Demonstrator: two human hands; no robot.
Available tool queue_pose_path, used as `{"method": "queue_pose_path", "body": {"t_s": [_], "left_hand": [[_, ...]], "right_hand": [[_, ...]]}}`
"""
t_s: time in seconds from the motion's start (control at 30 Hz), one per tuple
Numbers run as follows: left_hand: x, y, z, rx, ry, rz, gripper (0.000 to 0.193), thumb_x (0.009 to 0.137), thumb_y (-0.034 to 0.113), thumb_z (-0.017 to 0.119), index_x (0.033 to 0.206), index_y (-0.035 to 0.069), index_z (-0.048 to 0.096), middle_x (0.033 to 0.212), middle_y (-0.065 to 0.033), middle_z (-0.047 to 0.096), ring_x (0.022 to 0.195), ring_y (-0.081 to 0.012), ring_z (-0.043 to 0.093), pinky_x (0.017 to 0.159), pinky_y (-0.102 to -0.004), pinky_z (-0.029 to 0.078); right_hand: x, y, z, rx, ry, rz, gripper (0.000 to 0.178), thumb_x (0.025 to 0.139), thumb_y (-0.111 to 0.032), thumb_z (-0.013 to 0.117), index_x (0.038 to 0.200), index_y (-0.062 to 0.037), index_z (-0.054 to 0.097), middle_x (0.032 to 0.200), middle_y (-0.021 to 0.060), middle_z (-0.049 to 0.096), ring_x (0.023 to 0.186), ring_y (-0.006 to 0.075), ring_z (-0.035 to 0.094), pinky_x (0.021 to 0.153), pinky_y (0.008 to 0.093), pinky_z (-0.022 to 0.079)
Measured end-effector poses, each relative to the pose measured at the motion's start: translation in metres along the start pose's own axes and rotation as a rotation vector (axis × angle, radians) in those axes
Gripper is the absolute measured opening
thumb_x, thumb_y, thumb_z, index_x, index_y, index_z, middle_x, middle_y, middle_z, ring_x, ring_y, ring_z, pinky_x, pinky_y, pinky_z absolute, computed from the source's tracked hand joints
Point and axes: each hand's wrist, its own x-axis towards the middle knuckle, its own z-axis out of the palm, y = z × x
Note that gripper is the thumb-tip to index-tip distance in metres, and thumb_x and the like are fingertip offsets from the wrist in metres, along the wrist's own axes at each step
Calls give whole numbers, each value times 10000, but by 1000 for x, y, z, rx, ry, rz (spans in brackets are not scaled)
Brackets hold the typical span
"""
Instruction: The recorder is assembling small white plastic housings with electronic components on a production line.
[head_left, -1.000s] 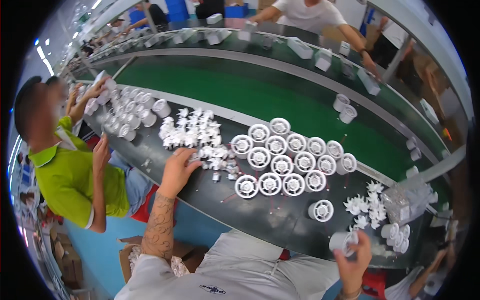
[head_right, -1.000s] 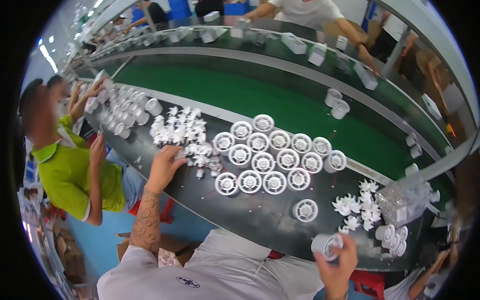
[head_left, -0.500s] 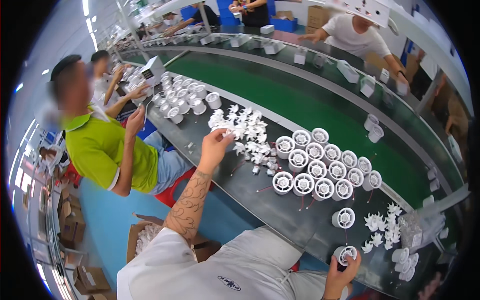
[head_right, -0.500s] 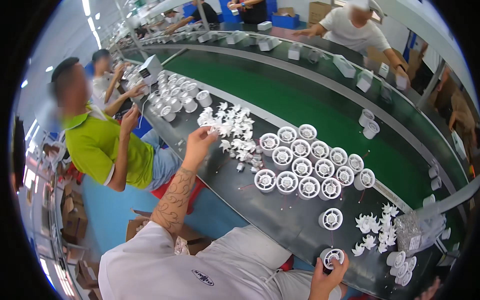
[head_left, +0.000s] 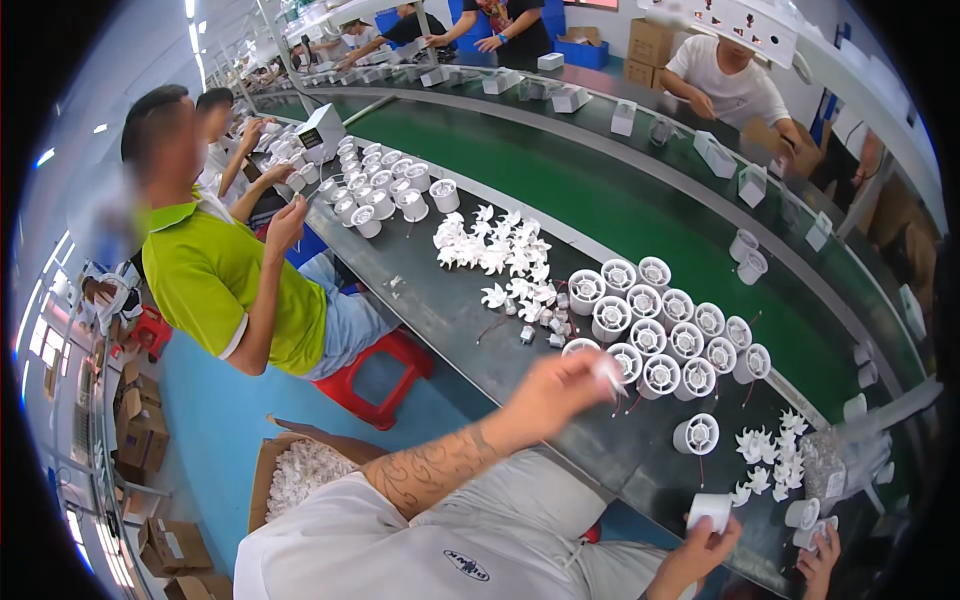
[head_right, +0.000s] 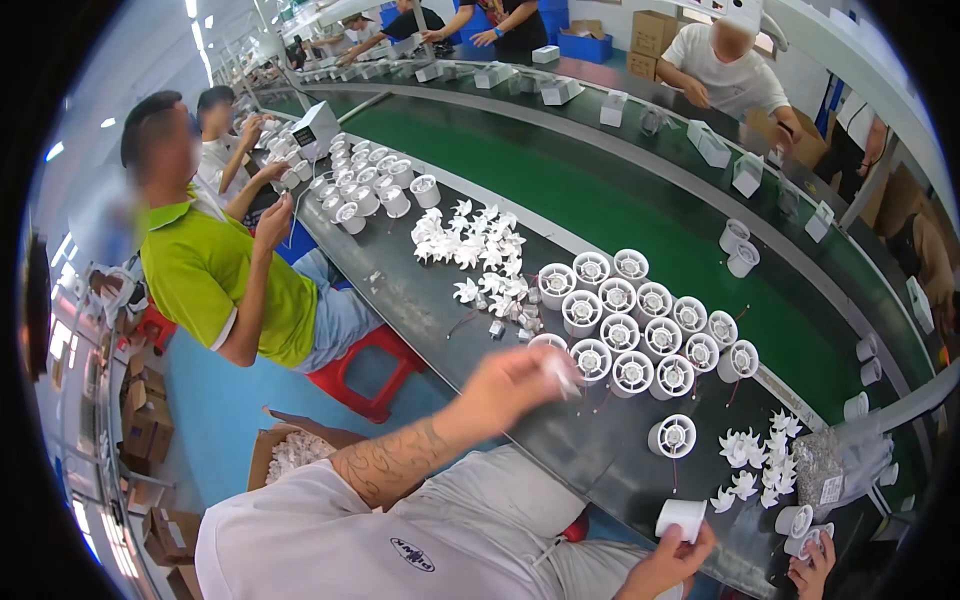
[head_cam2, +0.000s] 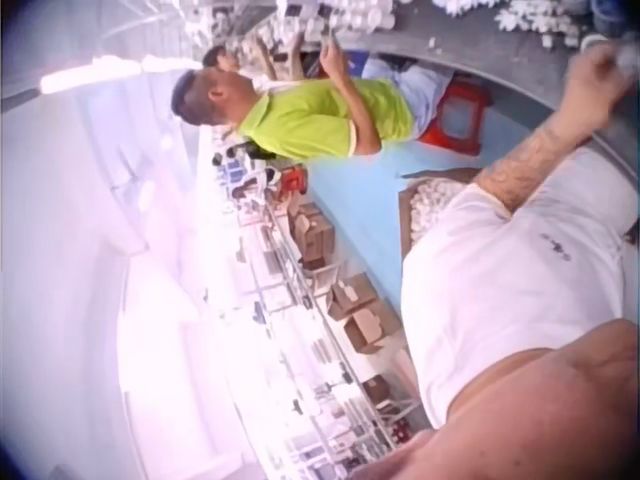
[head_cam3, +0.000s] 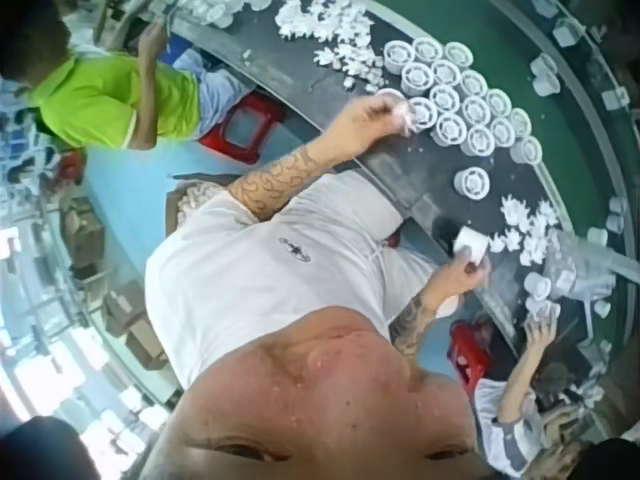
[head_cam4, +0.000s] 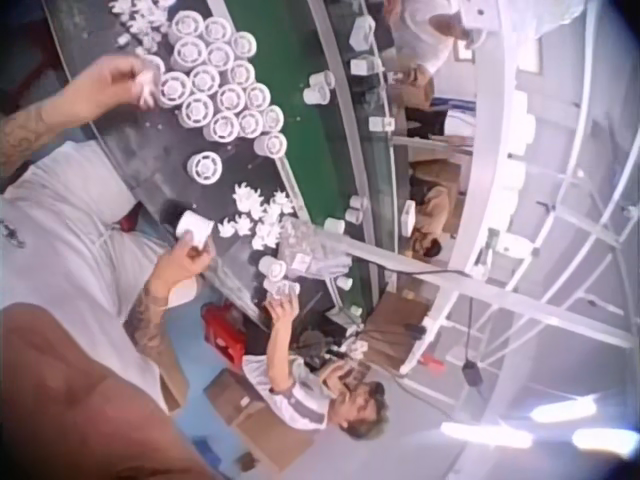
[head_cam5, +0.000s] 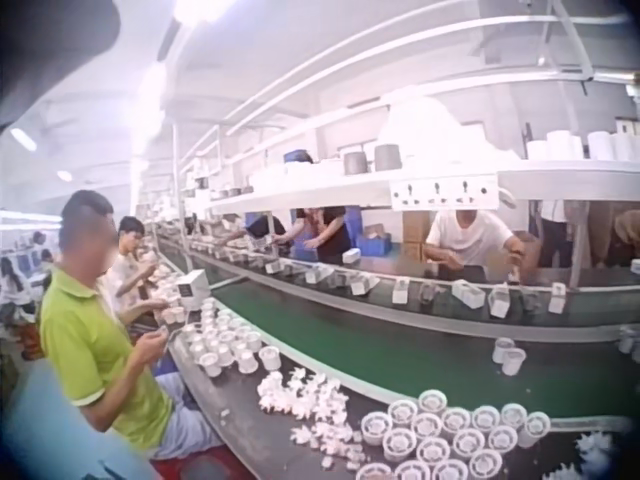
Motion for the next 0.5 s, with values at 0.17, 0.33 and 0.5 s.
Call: {"method": "queue_pose_path", "body": {"t_s": [0.17,0.33,0.5], "left_hand": [[-37,-17,77,259,-427,246,122,928,119,603,1008,34,638,1279,-131,530,1224,-287,483,980,-389,413],[-35,-21,94,477,-380,528,249,776,22,668,1023,48,651,1262,-156,534,1200,-376,486,987,-457,418],[-32,-13,89,547,-431,445,261,773,21,687,1034,19,668,1259,-165,549,1153,-345,542,945,-435,466]], "right_hand": [[-11,-78,37,890,-137,540,428,998,-292,488,1329,-28,428,1217,152,562,1048,247,607,786,365,561],[-15,-112,51,1075,-64,735,409,1008,-310,469,1292,-16,479,1213,118,577,1060,222,590,852,341,532],[-13,-105,57,1118,-167,762,430,1019,-346,436,1308,-34,497,1264,113,579,1109,229,594,870,382,534]]}}
